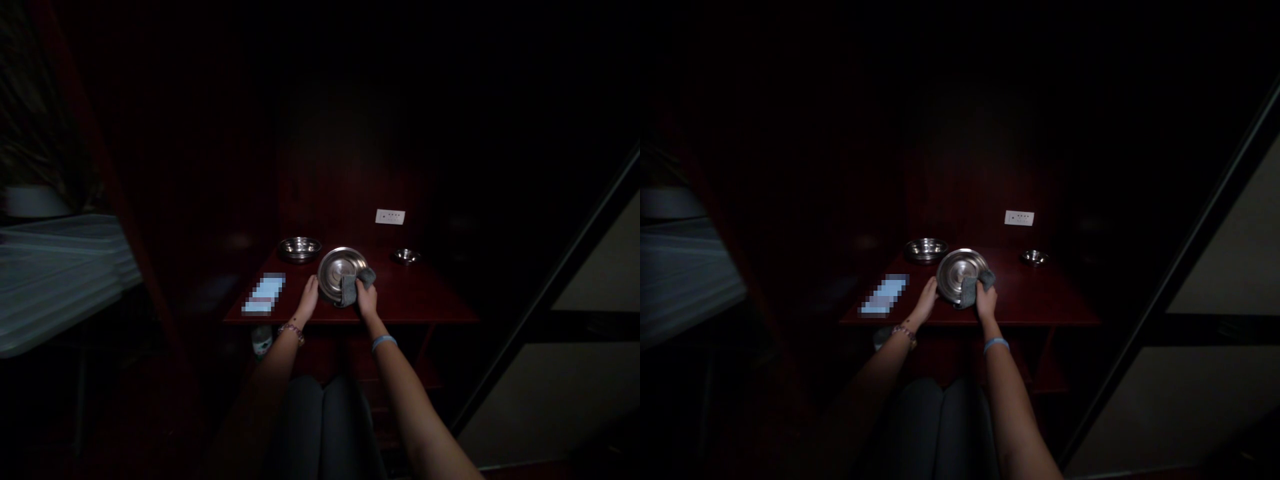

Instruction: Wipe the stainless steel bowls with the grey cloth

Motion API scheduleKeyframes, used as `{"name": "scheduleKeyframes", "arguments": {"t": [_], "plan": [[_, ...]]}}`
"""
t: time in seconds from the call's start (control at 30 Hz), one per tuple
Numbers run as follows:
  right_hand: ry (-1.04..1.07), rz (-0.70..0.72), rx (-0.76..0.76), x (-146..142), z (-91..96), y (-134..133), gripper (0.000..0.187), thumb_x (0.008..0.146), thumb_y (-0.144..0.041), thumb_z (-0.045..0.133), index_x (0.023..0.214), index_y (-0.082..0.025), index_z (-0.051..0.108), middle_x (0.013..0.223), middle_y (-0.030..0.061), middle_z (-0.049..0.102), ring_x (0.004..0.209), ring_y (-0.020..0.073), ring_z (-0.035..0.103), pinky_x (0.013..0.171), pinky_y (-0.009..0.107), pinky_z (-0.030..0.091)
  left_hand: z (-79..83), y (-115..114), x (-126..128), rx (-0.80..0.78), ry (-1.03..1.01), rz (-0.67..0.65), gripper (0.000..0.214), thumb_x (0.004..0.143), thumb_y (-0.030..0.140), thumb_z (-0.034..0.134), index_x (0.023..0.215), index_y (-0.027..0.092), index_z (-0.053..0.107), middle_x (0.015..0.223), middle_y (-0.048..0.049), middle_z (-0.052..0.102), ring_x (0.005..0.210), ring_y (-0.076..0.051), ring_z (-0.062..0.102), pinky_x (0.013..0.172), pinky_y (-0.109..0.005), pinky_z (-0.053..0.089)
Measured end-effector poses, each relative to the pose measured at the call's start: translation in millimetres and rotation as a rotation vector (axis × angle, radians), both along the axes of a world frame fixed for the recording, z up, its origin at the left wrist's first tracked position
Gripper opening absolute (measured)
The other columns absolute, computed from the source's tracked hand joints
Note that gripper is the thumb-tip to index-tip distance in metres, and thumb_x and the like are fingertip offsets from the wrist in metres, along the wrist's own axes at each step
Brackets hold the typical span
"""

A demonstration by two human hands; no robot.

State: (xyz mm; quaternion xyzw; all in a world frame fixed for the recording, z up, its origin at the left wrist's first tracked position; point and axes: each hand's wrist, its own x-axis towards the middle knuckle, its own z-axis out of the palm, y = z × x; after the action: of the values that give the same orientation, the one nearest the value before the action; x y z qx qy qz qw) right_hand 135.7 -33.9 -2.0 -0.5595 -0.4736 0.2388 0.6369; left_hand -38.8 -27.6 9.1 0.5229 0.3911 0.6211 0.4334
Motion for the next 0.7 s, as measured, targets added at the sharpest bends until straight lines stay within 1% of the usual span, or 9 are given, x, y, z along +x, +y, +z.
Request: {"name": "scheduleKeyframes", "arguments": {"t": [0.1,0.13,0.2,0.3,0.37,0.5,0.6,0.7], "plan": [[0.007,0.002,0.017,-0.4,0.2,-0.4,0.036,0.081,-0.042,0.051,0.100,-0.018,0.068,0.102,0.0054,0.071,0.098,0.0209,0.065,0.086,0.028,0.048,5.5,-4.3,1.1,-0.018,0.008,-0.049,0.059,0.091,0.056,0.030,0.127,0.017,0.053,0.137,-0.0113,0.053,0.129,-0.022,0.047,0.109,-0.038,0.035],[0.006,-0.003,0.017,-0.5,0.3,-0.7,0.036,0.080,-0.042,0.051,0.100,-0.018,0.068,0.102,0.0054,0.071,0.099,0.0210,0.065,0.087,0.028,0.048,6.4,-5.5,1.8,-0.011,0.017,-0.062,0.059,0.090,0.058,0.030,0.128,0.017,0.053,0.137,-0.0104,0.052,0.130,-0.021,0.046,0.110,-0.037,0.034],[0.004,-0.016,0.004,-0.9,0.8,-1.6,0.037,0.080,-0.043,0.052,0.101,-0.018,0.069,0.101,0.0058,0.071,0.098,0.0215,0.065,0.086,0.029,0.048,6.1,-6.9,3.8,0.013,0.048,-0.090,0.057,0.088,0.056,0.039,0.129,0.018,0.052,0.137,-0.0091,0.053,0.130,-0.021,0.045,0.111,-0.036,0.033],[-0.010,-0.015,0.000,-1.3,2.2,-3.2,0.037,0.080,-0.043,0.052,0.100,-0.017,0.069,0.099,0.0064,0.072,0.096,0.0218,0.066,0.084,0.028,0.049,0.6,-4.6,6.9,0.051,0.123,-0.131,0.055,0.081,0.047,0.058,0.126,0.016,0.053,0.133,-0.0106,0.057,0.124,-0.022,0.052,0.109,-0.036,0.035],[-0.030,-0.014,0.002,-1.6,3.5,-4.2,0.037,0.081,-0.043,0.051,0.099,-0.017,0.069,0.097,0.0069,0.072,0.093,0.0217,0.066,0.083,0.028,0.049,-4.6,-0.5,8.2,0.061,0.167,-0.137,0.052,0.077,0.040,0.064,0.122,0.014,0.056,0.128,-0.0120,0.060,0.120,-0.023,0.055,0.109,-0.037,0.036],[-0.084,-0.020,-0.015,-2.1,6.3,-6.1,0.036,0.081,-0.043,0.052,0.097,-0.016,0.070,0.098,0.0081,0.072,0.094,0.0219,0.066,0.085,0.028,0.049,-9.0,4.7,8.1,0.053,0.181,-0.111,0.046,0.075,0.027,0.062,0.119,0.013,0.057,0.127,-0.0120,0.061,0.121,-0.023,0.054,0.110,-0.038,0.034],[-0.131,-0.007,-0.029,-2.3,7.4,-7.4,0.035,0.081,-0.041,0.053,0.098,-0.016,0.069,0.101,0.0085,0.071,0.094,0.0220,0.066,0.085,0.029,0.049,-4.4,1.0,7.7,0.036,0.133,-0.103,0.046,0.075,0.020,0.060,0.120,0.012,0.057,0.129,-0.0111,0.059,0.124,-0.024,0.052,0.111,-0.038,0.033],[-0.156,-0.009,-0.049,-2.9,7.8,-8.2,0.033,0.081,-0.040,0.052,0.098,-0.016,0.069,0.100,0.0081,0.071,0.094,0.0221,0.066,0.085,0.028,0.049,3.6,-6.4,8.2,0.007,0.084,-0.089,0.042,0.074,0.019,0.061,0.116,0.013,0.060,0.123,-0.0100,0.064,0.122,-0.024,0.053,0.110,-0.038,0.034]]}}
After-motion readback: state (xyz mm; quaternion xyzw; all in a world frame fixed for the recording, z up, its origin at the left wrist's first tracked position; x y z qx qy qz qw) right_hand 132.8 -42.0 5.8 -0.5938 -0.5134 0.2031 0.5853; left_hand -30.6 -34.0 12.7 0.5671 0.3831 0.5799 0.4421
